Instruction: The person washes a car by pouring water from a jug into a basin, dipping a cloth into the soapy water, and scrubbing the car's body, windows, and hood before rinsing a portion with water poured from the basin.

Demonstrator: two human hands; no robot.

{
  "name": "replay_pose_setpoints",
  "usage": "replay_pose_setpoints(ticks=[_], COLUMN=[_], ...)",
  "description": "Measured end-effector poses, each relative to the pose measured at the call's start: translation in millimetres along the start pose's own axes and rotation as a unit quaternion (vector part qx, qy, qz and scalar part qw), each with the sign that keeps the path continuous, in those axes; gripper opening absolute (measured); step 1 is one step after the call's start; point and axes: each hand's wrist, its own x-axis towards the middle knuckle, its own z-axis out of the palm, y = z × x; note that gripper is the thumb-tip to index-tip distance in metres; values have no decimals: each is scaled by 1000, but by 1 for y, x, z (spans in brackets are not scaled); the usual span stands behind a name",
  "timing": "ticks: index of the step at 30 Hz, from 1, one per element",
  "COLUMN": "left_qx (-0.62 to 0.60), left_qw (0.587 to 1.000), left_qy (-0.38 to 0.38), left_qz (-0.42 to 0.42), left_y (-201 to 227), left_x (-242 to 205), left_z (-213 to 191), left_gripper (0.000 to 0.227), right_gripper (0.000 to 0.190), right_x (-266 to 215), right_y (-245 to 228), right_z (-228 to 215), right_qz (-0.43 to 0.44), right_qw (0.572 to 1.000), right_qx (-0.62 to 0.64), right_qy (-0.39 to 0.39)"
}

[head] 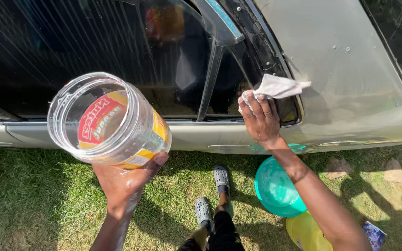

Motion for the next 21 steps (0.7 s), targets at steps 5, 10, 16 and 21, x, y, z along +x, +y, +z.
replay_pose_setpoints(ticks=[5,10,16,21], left_qx=[-51,-46,-73,-132], left_qw=[996,993,988,976], left_qy=[10,24,79,122], left_qz=[-76,-109,-106,-119], left_y=[-25,-43,-43,-49], left_x=[-19,-37,-48,-60], left_z=[-29,-43,-50,-40], left_gripper=[66,59,67,75], right_gripper=[40,46,48,68], right_x=[8,78,93,159], right_y=[-14,-35,-37,-66], right_z=[21,45,13,5], right_qz=[-26,27,-172,-90], right_qw=[999,980,964,991], right_qx=[33,181,190,95], right_qy=[-12,75,-71,-33])
